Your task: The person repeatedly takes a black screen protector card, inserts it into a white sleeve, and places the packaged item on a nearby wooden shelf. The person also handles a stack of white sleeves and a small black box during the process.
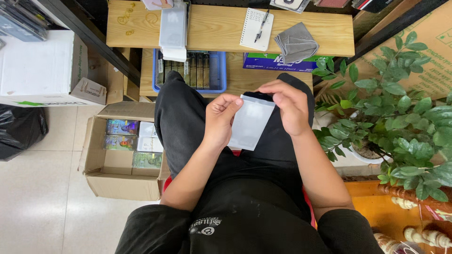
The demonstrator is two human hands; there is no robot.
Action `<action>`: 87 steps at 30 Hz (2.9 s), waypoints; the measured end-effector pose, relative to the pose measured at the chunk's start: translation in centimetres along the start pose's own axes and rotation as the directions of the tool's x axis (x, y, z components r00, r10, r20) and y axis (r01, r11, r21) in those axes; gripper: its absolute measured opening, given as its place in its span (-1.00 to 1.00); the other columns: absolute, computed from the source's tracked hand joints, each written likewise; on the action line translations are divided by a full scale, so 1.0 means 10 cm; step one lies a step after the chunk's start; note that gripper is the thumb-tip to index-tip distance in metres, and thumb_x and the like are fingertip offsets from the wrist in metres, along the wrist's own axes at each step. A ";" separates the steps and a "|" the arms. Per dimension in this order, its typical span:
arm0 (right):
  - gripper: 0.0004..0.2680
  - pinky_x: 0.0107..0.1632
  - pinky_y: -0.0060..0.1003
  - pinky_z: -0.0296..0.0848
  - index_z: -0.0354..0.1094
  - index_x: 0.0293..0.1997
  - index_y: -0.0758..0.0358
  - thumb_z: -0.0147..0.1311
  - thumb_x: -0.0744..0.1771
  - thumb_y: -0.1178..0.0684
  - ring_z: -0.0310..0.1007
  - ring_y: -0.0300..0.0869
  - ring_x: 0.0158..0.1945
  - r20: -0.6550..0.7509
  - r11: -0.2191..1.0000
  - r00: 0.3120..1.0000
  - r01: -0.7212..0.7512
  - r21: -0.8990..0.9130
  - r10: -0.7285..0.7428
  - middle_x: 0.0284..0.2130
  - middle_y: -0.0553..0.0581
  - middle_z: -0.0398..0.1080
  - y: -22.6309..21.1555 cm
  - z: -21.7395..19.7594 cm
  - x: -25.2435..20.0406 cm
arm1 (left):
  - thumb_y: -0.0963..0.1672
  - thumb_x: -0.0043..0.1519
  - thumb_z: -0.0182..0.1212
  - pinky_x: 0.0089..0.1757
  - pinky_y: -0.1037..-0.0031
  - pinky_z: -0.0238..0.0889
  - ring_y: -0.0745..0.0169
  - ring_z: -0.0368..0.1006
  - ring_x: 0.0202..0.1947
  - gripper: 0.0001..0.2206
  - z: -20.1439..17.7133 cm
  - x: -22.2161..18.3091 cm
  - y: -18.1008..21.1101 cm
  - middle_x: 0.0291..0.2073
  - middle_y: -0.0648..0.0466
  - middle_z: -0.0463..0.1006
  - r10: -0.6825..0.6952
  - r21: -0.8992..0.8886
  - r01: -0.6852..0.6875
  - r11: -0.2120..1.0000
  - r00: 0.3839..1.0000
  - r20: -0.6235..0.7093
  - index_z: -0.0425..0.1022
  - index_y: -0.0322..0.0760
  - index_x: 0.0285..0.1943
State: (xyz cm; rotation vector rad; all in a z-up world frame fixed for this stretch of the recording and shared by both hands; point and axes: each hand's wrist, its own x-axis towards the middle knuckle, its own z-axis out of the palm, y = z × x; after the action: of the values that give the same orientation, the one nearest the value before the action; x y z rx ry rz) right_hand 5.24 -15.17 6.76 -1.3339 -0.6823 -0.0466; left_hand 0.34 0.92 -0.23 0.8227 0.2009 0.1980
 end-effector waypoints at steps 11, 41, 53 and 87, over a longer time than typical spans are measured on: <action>-0.79 -0.21 -0.22 0.48 0.55 -0.04 0.37 0.30 0.25 0.29 0.57 -0.05 -0.27 0.143 0.898 0.990 0.077 -0.433 -0.015 -0.34 0.23 0.55 0.00 0.08 -0.09 | -0.26 0.19 0.33 -0.51 0.61 0.43 0.43 0.49 -0.58 -0.96 -0.05 0.07 0.05 -0.56 0.07 0.56 0.065 0.024 -0.064 0.998 0.997 -0.041 0.59 -0.45 -0.24; -0.77 -0.20 -0.21 0.59 0.54 0.06 -0.02 0.19 0.33 -0.13 0.65 -0.09 -0.26 0.054 0.551 0.648 -0.597 -0.583 0.760 -0.30 0.15 0.59 1.99 0.02 -0.25 | -0.14 0.10 0.37 0.01 0.14 0.40 -0.15 0.57 -0.02 -0.83 -1.34 2.85 0.64 -0.16 -0.03 0.67 0.436 0.968 0.101 0.228 0.879 -0.195 0.54 -0.06 -0.16; -0.77 -0.06 -0.02 0.58 0.54 0.08 0.07 0.10 0.34 -0.02 0.62 0.12 -0.11 0.189 0.577 0.596 -0.570 -0.585 0.780 -0.31 0.28 0.59 1.80 0.15 -0.08 | 0.10 0.07 0.44 0.18 -0.11 0.24 -0.29 0.23 0.31 -0.39 -0.73 2.85 0.86 0.27 -0.20 0.19 0.233 0.924 0.303 -0.234 0.940 -0.250 0.33 -0.20 0.20; -0.74 -0.08 -0.09 0.55 0.50 0.15 0.14 0.14 0.36 -0.04 0.62 0.02 -0.16 0.152 0.676 0.708 -0.555 -0.485 0.690 -0.26 0.28 0.58 1.67 0.08 0.11 | -0.28 0.10 0.27 0.08 0.03 0.39 -0.53 0.32 0.23 -0.06 -0.44 1.55 1.19 0.25 -0.58 0.23 0.057 0.942 0.082 0.326 0.993 -0.107 -0.30 -0.24 0.63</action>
State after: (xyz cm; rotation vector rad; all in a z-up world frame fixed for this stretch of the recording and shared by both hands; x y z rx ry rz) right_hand 12.59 -9.63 -7.22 -1.9616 -0.4501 0.6536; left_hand 13.04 15.79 4.15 2.0398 0.4651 0.0928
